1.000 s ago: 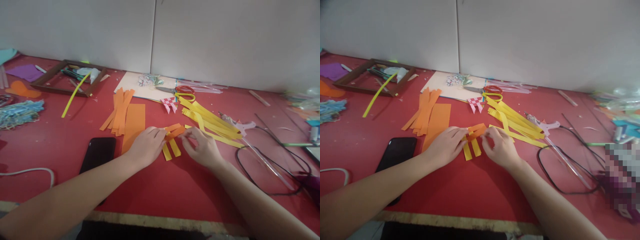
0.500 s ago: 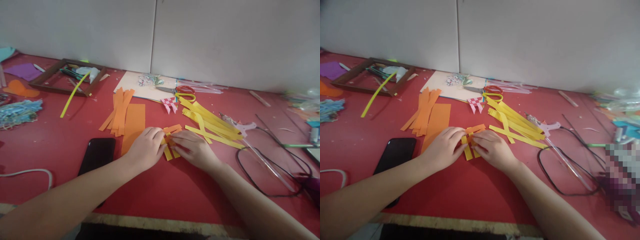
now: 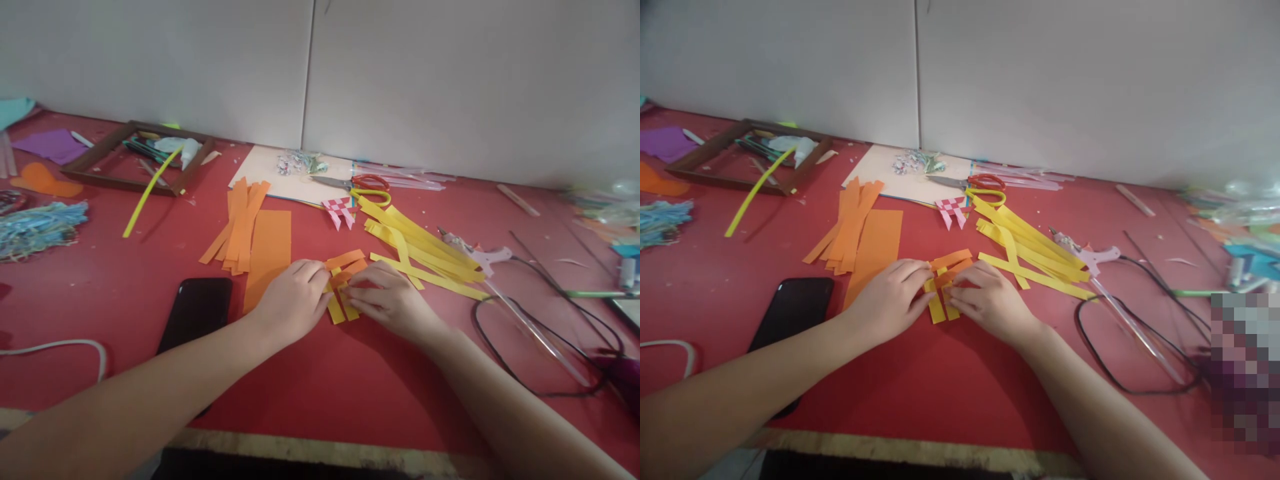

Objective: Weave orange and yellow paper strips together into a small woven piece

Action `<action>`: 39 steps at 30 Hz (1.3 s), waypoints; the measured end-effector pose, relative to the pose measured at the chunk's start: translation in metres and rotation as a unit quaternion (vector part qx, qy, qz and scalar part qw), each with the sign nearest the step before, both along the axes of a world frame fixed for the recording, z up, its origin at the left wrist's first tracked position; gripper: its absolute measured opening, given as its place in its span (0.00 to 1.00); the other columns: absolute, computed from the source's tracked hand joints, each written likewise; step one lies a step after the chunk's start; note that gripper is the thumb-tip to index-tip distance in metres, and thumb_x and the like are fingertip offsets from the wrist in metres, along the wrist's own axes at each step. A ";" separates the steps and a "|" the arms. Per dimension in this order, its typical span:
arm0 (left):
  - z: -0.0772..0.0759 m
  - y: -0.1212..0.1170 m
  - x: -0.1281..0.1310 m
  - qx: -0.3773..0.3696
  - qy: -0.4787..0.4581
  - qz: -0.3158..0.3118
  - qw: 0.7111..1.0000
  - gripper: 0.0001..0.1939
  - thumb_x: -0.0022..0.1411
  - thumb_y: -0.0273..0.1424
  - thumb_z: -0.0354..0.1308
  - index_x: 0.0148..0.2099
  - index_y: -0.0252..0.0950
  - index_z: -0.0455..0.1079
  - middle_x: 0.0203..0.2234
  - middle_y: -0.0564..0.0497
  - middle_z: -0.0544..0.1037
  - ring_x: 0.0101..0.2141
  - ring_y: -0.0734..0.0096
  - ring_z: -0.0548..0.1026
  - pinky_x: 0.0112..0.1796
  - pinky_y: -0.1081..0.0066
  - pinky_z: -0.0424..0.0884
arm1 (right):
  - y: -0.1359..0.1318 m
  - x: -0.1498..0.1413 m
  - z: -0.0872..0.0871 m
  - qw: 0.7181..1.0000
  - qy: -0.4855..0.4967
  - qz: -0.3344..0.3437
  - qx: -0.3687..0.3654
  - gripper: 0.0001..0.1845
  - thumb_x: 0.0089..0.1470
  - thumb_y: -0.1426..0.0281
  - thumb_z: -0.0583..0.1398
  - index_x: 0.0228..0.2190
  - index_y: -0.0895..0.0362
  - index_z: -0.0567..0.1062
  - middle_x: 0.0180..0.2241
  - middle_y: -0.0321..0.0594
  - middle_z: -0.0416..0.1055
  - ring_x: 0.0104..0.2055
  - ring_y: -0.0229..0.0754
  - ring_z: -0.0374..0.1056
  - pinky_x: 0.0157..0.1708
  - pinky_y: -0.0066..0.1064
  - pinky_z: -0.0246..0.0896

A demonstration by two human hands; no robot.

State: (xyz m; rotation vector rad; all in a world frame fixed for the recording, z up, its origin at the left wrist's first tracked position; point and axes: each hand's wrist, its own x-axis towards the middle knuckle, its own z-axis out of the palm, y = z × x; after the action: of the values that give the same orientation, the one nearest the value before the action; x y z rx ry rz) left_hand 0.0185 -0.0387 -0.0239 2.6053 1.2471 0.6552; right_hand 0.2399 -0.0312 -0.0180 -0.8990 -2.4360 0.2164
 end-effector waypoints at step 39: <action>0.000 0.005 -0.004 -0.057 -0.036 0.013 0.998 0.13 0.65 0.28 0.58 0.50 0.34 0.64 0.42 0.43 0.77 0.45 0.56 0.74 0.43 0.60 0.73 | 0.002 0.004 0.009 0.996 0.003 0.087 -0.014 0.10 0.58 0.74 0.61 0.42 0.53 0.79 0.38 0.37 0.82 0.39 0.43 0.75 0.43 0.40 0.71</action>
State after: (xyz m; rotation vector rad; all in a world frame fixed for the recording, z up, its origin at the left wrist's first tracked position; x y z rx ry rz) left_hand 0.0146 -0.0337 -0.0240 2.4548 1.2602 0.6555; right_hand 0.2439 -0.0294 -0.0088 -0.6958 -2.5133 0.3164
